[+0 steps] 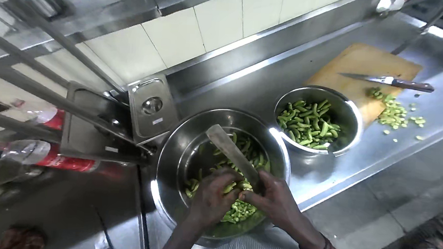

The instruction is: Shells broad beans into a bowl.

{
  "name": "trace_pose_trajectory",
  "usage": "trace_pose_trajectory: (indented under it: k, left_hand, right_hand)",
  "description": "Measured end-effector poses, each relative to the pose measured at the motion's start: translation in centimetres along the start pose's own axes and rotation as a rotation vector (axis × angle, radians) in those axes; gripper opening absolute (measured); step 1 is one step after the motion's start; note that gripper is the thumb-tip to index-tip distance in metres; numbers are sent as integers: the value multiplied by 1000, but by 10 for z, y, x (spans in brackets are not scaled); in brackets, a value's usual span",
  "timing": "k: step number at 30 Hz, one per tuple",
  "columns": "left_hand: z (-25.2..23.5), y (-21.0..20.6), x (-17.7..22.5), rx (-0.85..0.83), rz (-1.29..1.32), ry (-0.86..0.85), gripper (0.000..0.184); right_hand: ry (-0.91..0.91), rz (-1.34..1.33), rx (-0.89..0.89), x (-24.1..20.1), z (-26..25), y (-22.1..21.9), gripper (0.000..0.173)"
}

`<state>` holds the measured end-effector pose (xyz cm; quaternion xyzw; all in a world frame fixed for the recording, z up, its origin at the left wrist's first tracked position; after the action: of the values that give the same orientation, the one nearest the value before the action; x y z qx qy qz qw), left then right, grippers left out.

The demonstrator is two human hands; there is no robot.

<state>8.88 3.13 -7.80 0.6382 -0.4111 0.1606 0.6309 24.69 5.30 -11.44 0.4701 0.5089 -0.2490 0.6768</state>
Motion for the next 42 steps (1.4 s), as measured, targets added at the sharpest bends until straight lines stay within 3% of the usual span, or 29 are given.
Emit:
trace_pose_trajectory:
  k: [6, 10, 12, 14, 16, 18, 20, 32, 40, 42]
  left_hand:
    - [6, 2, 3, 76, -12, 22, 14]
    - [11, 9, -3, 203, 21, 202, 17]
    - [13, 11, -18, 233, 290, 363, 20]
    - [15, 6, -33, 285, 729, 446, 14]
    - [19, -5, -40, 285, 1117, 505, 12]
    - [22, -15, -44, 265, 1340, 570, 14]
    - [25, -25, -45, 261, 1451, 626, 11]
    - [26, -51, -22, 203, 1569, 729, 8]
    - [28, -40, -41, 374, 1515, 795, 9]
    - [26, -27, -54, 458, 1508, 816, 21]
  right_hand:
    - [54, 16, -2, -3, 1, -6, 40]
    - [105, 6, -31, -5, 3, -13, 49]
    - [130, 6, -4, -6, 4, -9, 54]
    - [141, 3, 37, -6, 4, -3, 59]
    - [124, 44, 67, -4, 3, 2, 50]
    - [73, 99, 47, -3, 2, 2, 40]
    - [74, 133, 45, -6, 3, 0, 45]
    - [159, 164, 105, -16, 7, -6, 38]
    - [184, 210, 176, -14, 8, 2, 47]
    - [191, 174, 204, -9, 8, 11, 52]
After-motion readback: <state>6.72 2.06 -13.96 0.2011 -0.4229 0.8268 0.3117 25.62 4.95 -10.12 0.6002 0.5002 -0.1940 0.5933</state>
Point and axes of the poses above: each hand's wrist, its own z-axis away from the middle knuckle, its own y-axis out of the back of the hand, x = y × z, the point moved 8 cm from there along -z, towards the middle knuckle, and after that the axes turned 8 degrees about -x, right-handed, at the moved point
